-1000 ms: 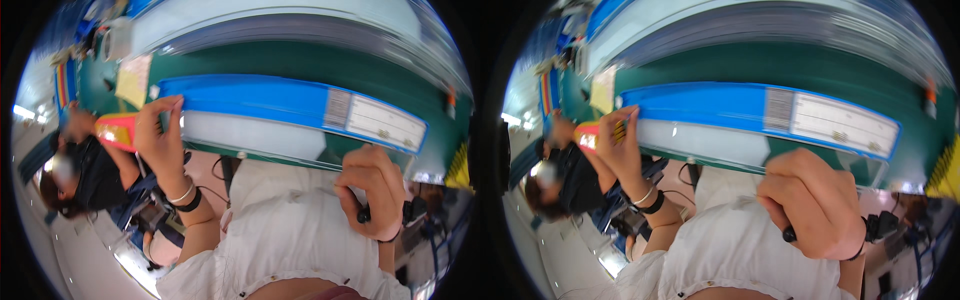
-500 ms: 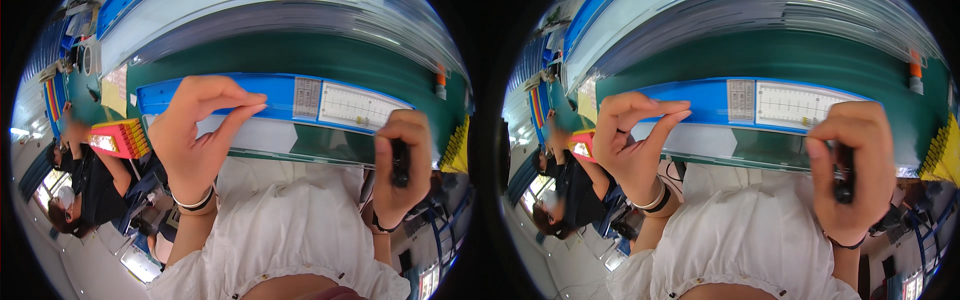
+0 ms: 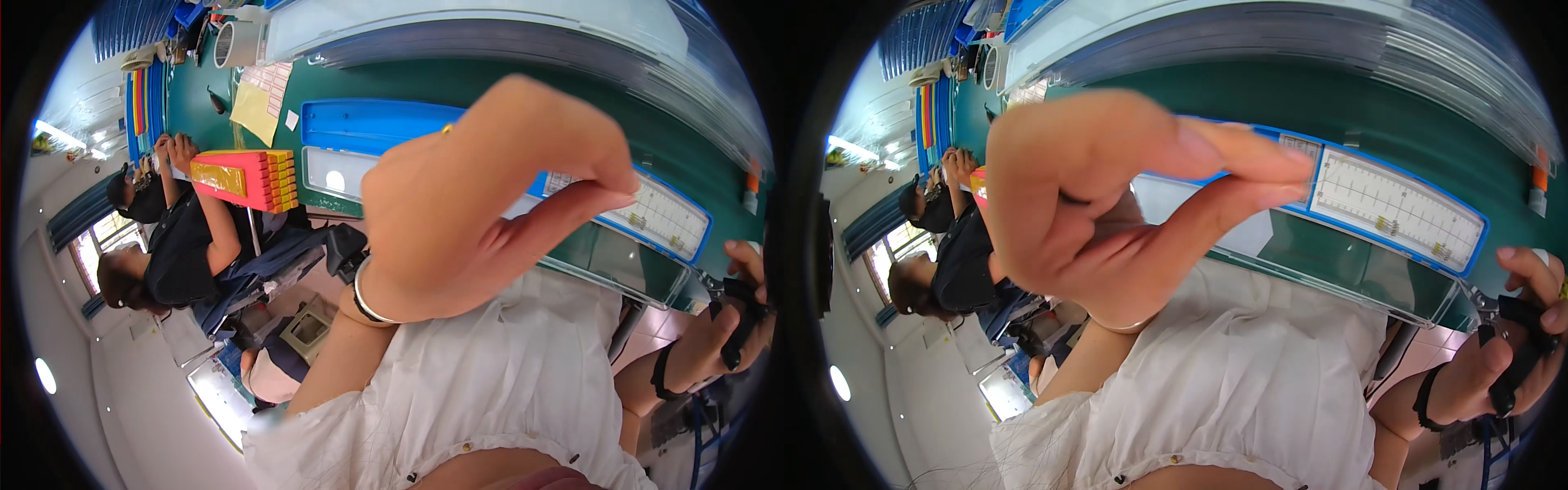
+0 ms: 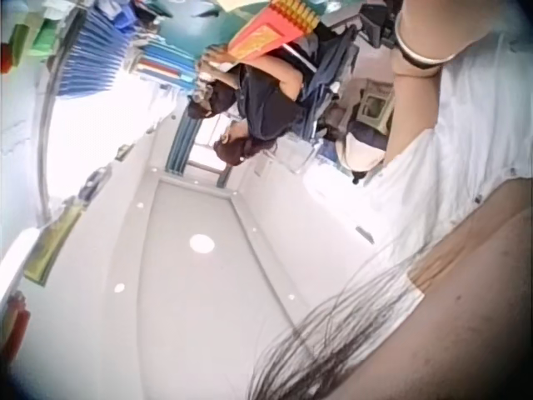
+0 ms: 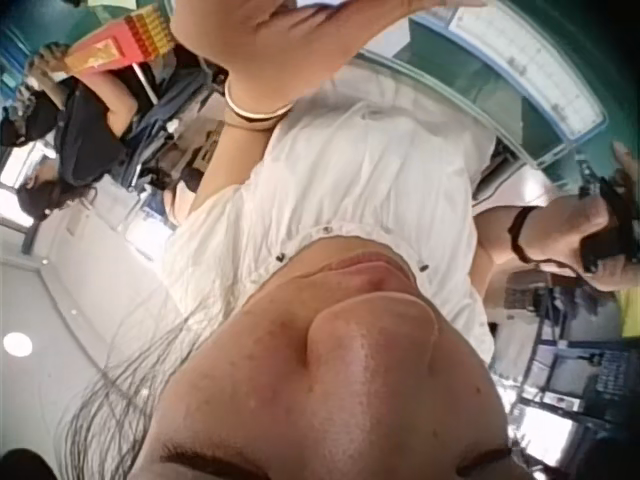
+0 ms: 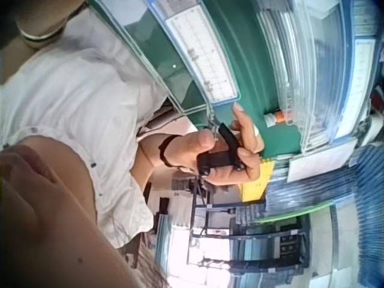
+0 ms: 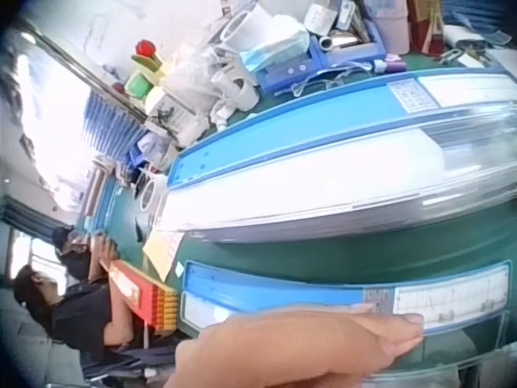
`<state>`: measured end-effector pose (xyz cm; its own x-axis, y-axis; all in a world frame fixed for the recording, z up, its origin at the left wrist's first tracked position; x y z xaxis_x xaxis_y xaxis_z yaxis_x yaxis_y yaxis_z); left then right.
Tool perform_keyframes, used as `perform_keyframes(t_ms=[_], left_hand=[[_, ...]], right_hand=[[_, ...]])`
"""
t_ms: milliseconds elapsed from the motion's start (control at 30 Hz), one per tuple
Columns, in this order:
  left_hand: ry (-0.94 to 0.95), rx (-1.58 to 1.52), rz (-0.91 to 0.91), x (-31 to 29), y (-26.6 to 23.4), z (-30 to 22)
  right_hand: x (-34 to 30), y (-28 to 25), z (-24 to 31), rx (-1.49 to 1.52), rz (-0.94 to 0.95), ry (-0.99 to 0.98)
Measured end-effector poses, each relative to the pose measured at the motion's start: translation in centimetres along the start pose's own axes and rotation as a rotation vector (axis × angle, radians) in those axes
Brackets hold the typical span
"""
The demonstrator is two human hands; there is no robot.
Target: Manually assemble electronic components into a housing using wire cutters.
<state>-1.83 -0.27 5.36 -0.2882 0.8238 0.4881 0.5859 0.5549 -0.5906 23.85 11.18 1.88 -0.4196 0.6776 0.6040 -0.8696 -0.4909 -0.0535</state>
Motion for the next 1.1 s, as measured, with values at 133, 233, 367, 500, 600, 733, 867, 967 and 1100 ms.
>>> perform_keyframes(t_ms=[133, 233, 367, 500, 600, 733, 867, 967, 1100], left_hand=[[-0.038, -0.149, -0.078, 1.0, 3.0, -0.8], [-0.176, -0.06, 0.032, -0.6, 5.5, -0.9], [-0.329, -0.067, 0.216, -1.6, 6.1, -0.6], [-0.288, -0.035, 0.225, -1.7, 6.2, -0.9], [-0.22, 0.044, 0.257, -1.9, 5.9, -0.8], [-0.29, -0.114, 0.222, -2.5, 5.9, -0.4], [-0.342, -0.211, 0.215, -2.6, 5.9, -0.4], [-0.313, -0.112, 0.307, -2.8, 5.2, -0.1], [0.234, 0.363, 0.432, -2.8, 3.5, 0.1]], right_hand=[[-1.6, -1.6, 0.8, -0.141, -0.185, 0.227], [-2.1, -0.9, 0.1, 0.237, -0.291, 0.41], [-1.4, 0.0, -0.6, 0.313, -0.159, 0.444], [-0.6, 0.5, -0.4, 0.375, -0.077, 0.533], [0.1, 1.3, -0.2, 0.249, -0.073, 0.605], [0.2, 1.6, -0.2, 0.221, -0.003, 0.637], [0.0, 1.8, -0.5, 0.206, 0.015, 0.62], [0.0, 1.9, -0.5, 0.209, 0.011, 0.655], [-0.3, 1.9, -0.7, 0.203, 0.027, 0.601]])
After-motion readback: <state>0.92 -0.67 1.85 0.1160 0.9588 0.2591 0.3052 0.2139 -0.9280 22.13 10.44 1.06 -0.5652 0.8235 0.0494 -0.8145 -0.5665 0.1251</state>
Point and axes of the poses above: each hand's wrist, its own x-axis towards the middle knuckle, its own y-axis out of the palm, z = x × y, the point moved 1 cm from there along x, towards the middle knuckle, and after that the axes turned 14 degrees about x, right-handed, at the moved point
